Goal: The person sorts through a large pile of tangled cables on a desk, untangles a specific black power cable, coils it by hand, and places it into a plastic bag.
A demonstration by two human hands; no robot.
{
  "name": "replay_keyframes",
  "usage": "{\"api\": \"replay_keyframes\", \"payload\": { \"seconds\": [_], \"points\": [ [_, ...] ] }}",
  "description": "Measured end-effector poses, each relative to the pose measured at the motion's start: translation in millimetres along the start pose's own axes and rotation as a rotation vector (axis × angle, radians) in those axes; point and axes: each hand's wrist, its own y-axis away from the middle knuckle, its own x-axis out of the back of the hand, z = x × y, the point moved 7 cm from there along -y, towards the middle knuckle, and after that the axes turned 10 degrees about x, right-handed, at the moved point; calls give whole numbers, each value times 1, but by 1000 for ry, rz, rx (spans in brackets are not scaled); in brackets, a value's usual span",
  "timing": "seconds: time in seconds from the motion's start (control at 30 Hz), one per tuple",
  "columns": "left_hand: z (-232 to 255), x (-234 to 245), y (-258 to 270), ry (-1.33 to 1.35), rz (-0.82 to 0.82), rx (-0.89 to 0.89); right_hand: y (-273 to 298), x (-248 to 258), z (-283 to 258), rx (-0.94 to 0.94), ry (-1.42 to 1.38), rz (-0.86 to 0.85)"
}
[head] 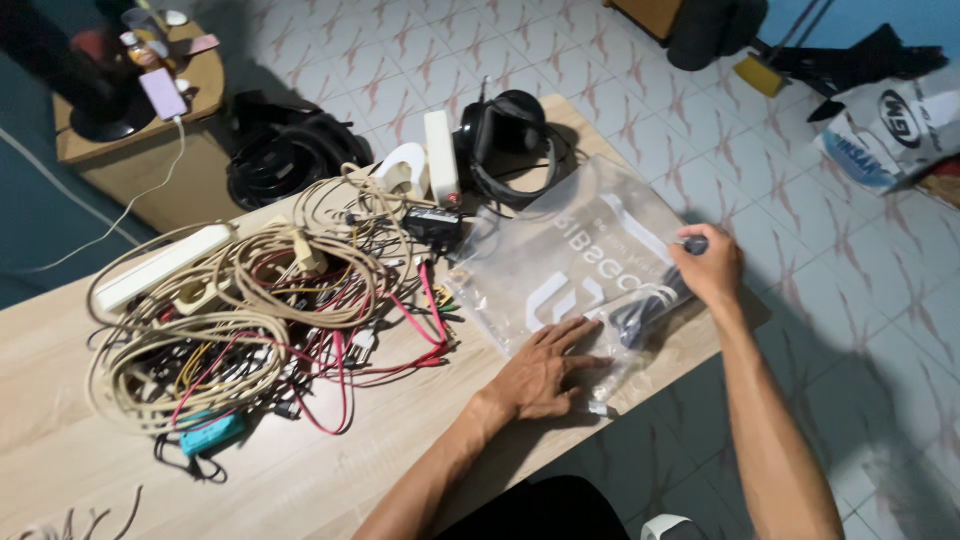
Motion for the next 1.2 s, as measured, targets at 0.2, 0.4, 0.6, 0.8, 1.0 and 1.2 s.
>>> {"api": "replay_keyframes", "payload": {
  "seconds": [0.2,0.4,0.6,0.8,1.0,1.2],
  "points": [
    [-35,-11,2,232,58,248,0,20,-8,-131,-273,-275],
    [-12,-10,-9,-144,412,440,6,12,-8,64,92,-158],
    [-22,-6,1,-201,464,421,6,7,-10,-33,-44,-285],
    [-43,-23,-24,-248,439,565,5,11,-75,288,310,-165],
    [-37,-15,-22,-278,575,531,16,-60,-123,192,139,-559],
    [-25,5,-13,-320,565,507,-11,-64,-113,-39,288,-663]
  ]
}}
